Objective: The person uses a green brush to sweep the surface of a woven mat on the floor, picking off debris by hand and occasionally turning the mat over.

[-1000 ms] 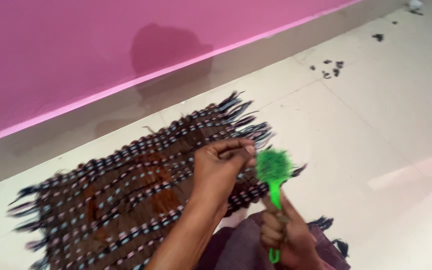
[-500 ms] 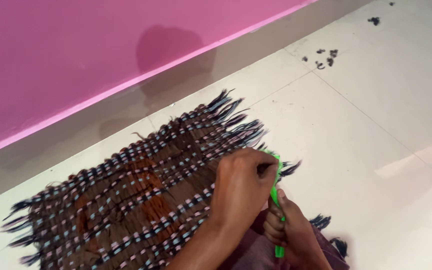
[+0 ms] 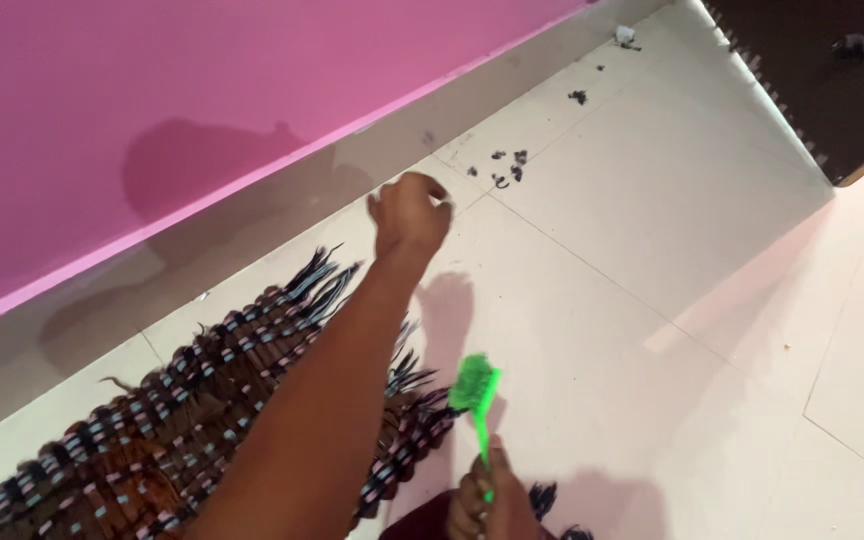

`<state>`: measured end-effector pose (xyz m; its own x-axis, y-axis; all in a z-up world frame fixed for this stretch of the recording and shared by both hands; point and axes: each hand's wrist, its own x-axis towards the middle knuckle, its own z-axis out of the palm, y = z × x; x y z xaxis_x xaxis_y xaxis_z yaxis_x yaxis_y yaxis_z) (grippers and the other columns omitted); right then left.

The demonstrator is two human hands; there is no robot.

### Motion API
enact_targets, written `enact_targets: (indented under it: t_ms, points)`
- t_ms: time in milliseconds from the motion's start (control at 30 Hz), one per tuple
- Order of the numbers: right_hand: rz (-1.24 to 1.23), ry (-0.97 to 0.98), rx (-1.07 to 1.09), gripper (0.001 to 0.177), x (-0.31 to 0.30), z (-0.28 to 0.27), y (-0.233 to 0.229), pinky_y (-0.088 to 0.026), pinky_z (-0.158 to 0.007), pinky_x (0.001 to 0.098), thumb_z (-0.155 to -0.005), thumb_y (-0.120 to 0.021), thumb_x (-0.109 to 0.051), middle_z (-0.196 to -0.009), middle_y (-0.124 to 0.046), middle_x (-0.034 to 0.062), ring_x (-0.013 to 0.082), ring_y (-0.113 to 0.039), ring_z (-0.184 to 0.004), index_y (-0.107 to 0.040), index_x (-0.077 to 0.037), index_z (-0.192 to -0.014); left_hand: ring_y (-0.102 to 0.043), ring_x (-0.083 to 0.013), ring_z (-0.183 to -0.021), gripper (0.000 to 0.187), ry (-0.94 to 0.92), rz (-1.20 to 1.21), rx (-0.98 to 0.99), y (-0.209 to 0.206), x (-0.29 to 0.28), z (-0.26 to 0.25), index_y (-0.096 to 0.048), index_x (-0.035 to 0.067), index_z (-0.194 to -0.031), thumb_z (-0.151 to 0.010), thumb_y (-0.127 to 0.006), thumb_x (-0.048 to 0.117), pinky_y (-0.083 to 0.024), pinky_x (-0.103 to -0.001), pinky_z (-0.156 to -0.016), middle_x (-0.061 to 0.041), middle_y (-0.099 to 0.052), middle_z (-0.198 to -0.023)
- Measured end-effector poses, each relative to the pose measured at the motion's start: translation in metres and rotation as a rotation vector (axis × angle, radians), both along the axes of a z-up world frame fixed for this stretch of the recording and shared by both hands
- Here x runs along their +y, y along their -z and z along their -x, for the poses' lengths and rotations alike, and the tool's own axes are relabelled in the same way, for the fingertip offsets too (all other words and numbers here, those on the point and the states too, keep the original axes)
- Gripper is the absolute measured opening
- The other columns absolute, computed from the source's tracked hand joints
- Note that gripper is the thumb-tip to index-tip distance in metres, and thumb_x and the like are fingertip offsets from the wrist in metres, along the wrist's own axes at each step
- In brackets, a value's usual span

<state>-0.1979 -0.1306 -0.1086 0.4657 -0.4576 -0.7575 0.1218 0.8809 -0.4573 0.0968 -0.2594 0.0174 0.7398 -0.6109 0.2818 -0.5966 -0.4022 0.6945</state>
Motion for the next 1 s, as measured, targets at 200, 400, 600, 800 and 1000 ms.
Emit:
enact_targets:
  t_ms: [200, 400, 600, 800, 1000]
  points:
    - [0.225, -0.156, -0.015, 0.052, 0.036, -0.033, 0.013, -0.020, -0.034, 0.0316, -0.102, -0.057, -0.046, -0.048, -0.033, 0.0037, 0.0143, -0.028, -0.034, -0.042, -0.009, -0.069, -0.078, -0.0263, -0.093, 0.031, -0.036, 0.076, 0.230, 0.010, 0.084, -0.007, -0.079, 0.009, -0.108, -0.079, -0.077, 0.020, -0.059, -0.036, -0.086, -0.011, -0.078, -0.097]
    - [1.008, -0.503, 0.186, 0.034, 0.042, -0.053, -0.014, -0.042, -0.050, 0.0363, -0.099, -0.061, -0.036, -0.061, -0.061, 0.0107, 0.0224, -0.053, -0.053, -0.068, -0.004, -0.089, -0.060, -0.0359, -0.123, 0.046, -0.166, 0.051, -0.047, 0.058, 0.255, 0.025, -0.064, 0.003, -0.130, -0.088, -0.070, 0.022, -0.046, -0.043, -0.107, -0.018, -0.066, -0.130]
    - [1.363, -0.976, 0.238, 0.033, 0.073, -0.091, -0.066, -0.048, -0.064, 0.0489, -0.097, -0.064, -0.038, -0.073, -0.066, 0.0207, 0.0410, -0.064, -0.070, -0.069, -0.006, -0.099, -0.016, -0.0392, -0.153, 0.118, -0.167, -0.513, -0.190, 0.144, 0.409, 0.082, -0.028, 0.006, -0.156, -0.066, -0.071, 0.070, -0.017, -0.063, -0.115, -0.017, -0.025, -0.164]
    - [1.539, -1.430, -0.015, 0.034, 0.067, -0.122, -0.019, -0.051, -0.070, 0.0487, -0.099, -0.064, -0.040, -0.083, -0.071, 0.0167, 0.0374, -0.068, -0.078, -0.071, -0.007, -0.105, -0.021, -0.0268, -0.149, 0.108, -0.368, -0.354, -0.450, 0.204, 0.453, 0.104, -0.031, 0.009, -0.151, -0.072, -0.046, 0.082, -0.012, -0.055, -0.117, -0.007, -0.029, -0.159]
    - [1.606, -1.119, 0.721, 0.035, -0.050, -0.098, -0.052, -0.057, -0.074, 0.0444, -0.096, -0.063, -0.038, -0.085, -0.079, 0.0148, 0.0288, -0.075, -0.074, -0.074, -0.011, -0.116, -0.010, -0.0317, -0.152, 0.101, -0.194, -0.766, 0.019, 0.145, 0.457, 0.109, -0.025, 0.009, -0.160, -0.087, -0.044, 0.076, -0.009, -0.051, -0.120, -0.007, -0.019, -0.171]
